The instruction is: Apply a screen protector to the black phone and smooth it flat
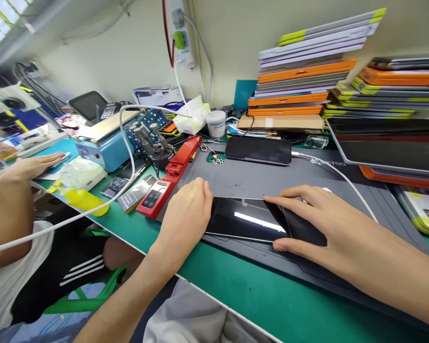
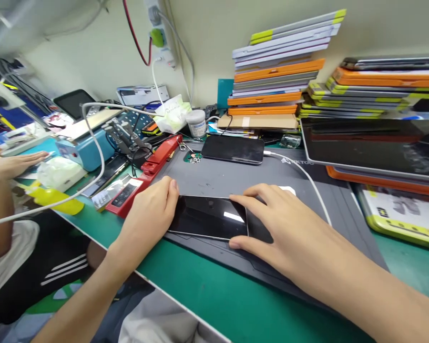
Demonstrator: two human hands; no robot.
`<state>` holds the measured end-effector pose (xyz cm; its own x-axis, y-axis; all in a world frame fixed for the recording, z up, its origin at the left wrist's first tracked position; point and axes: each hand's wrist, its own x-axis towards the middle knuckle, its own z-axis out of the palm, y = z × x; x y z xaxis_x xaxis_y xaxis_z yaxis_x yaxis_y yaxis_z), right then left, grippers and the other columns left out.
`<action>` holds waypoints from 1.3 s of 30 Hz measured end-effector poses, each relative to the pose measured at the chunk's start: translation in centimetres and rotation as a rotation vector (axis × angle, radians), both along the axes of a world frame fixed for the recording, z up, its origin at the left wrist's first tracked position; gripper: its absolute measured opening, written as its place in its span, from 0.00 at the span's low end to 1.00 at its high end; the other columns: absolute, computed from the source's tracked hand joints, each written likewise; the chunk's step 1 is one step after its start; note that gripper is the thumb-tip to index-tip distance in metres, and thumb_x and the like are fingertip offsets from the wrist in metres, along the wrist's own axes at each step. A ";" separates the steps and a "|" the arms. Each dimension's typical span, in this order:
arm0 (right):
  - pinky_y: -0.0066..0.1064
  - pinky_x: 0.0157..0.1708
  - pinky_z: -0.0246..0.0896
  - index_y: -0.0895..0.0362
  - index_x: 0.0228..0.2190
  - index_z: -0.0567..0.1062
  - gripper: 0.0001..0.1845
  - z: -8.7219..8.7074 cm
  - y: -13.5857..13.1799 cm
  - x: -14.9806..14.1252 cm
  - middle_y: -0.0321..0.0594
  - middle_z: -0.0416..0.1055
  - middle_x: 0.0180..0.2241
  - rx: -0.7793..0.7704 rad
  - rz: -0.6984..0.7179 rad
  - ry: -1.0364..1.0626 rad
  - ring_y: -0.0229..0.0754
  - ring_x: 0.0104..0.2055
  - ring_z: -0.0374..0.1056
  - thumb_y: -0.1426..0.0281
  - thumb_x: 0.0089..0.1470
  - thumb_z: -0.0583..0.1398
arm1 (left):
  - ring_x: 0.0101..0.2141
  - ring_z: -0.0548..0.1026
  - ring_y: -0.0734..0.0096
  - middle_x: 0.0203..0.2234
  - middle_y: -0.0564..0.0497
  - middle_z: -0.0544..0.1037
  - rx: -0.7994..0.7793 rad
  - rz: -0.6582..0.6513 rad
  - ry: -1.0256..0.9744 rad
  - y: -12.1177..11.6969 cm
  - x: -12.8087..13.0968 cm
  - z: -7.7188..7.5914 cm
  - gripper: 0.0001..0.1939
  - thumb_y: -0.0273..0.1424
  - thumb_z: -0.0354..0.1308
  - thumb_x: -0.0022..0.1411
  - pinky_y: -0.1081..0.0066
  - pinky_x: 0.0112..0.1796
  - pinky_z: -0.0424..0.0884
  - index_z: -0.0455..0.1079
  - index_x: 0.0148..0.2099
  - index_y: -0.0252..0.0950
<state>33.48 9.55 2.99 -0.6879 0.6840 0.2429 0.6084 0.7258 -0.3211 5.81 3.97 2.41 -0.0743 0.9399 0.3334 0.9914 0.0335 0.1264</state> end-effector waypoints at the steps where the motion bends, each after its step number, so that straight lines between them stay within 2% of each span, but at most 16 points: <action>1: 0.50 0.43 0.77 0.42 0.60 0.78 0.33 0.0 0.1 0.0 0.48 0.77 0.54 0.008 0.000 0.005 0.61 0.50 0.77 0.39 0.62 0.60 | 0.29 0.74 0.63 0.28 0.50 0.73 0.002 -0.002 0.008 0.0 0.0 0.0 0.16 0.29 0.40 0.80 0.63 0.33 0.66 0.57 0.35 0.42; 9: 0.54 0.43 0.81 0.40 0.59 0.78 0.32 0.0 0.4 -0.1 0.46 0.78 0.55 0.020 -0.032 0.009 0.61 0.51 0.79 0.38 0.60 0.60 | 0.34 0.78 0.59 0.30 0.47 0.74 0.015 0.020 0.055 0.1 0.3 -0.3 0.16 0.28 0.41 0.80 0.62 0.35 0.70 0.61 0.36 0.41; 17: 0.54 0.42 0.82 0.39 0.58 0.79 0.32 0.2 0.9 -0.3 0.47 0.78 0.53 0.037 0.008 0.008 0.61 0.48 0.80 0.39 0.60 0.61 | 0.33 0.78 0.58 0.29 0.47 0.74 -0.012 0.043 0.119 0.0 0.5 0.3 0.16 0.27 0.42 0.80 0.63 0.34 0.70 0.62 0.36 0.40; 22: 0.53 0.48 0.80 0.42 0.60 0.78 0.33 0.4 0.5 -0.1 0.47 0.76 0.57 -0.029 -0.010 -0.027 0.60 0.52 0.78 0.39 0.62 0.60 | 0.34 0.78 0.58 0.31 0.46 0.75 -0.026 0.033 0.126 -0.1 0.4 0.2 0.16 0.26 0.41 0.80 0.63 0.36 0.71 0.64 0.38 0.39; 27: 0.53 0.51 0.78 0.41 0.62 0.76 0.35 0.5 0.2 0.1 0.46 0.74 0.58 -0.061 -0.012 -0.050 0.59 0.55 0.76 0.38 0.62 0.60 | 0.34 0.79 0.59 0.30 0.48 0.75 -0.061 0.050 0.117 -0.1 0.5 0.5 0.15 0.25 0.44 0.79 0.64 0.35 0.70 0.64 0.37 0.38; 32: 0.52 0.46 0.79 0.42 0.60 0.78 0.35 0.6 0.2 0.0 0.47 0.76 0.55 -0.047 -0.021 -0.034 0.60 0.51 0.77 0.36 0.61 0.59 | 0.33 0.80 0.59 0.29 0.49 0.76 -0.092 0.086 0.152 0.1 0.7 0.7 0.14 0.26 0.45 0.79 0.64 0.33 0.69 0.65 0.37 0.38; 39: 0.52 0.42 0.79 0.41 0.59 0.78 0.35 0.5 0.2 -0.2 0.46 0.77 0.54 -0.025 -0.031 -0.021 0.61 0.50 0.78 0.37 0.60 0.60 | 0.37 0.82 0.54 0.32 0.46 0.77 -0.139 0.150 0.212 0.5 1.3 0.6 0.16 0.29 0.43 0.81 0.63 0.33 0.70 0.67 0.39 0.36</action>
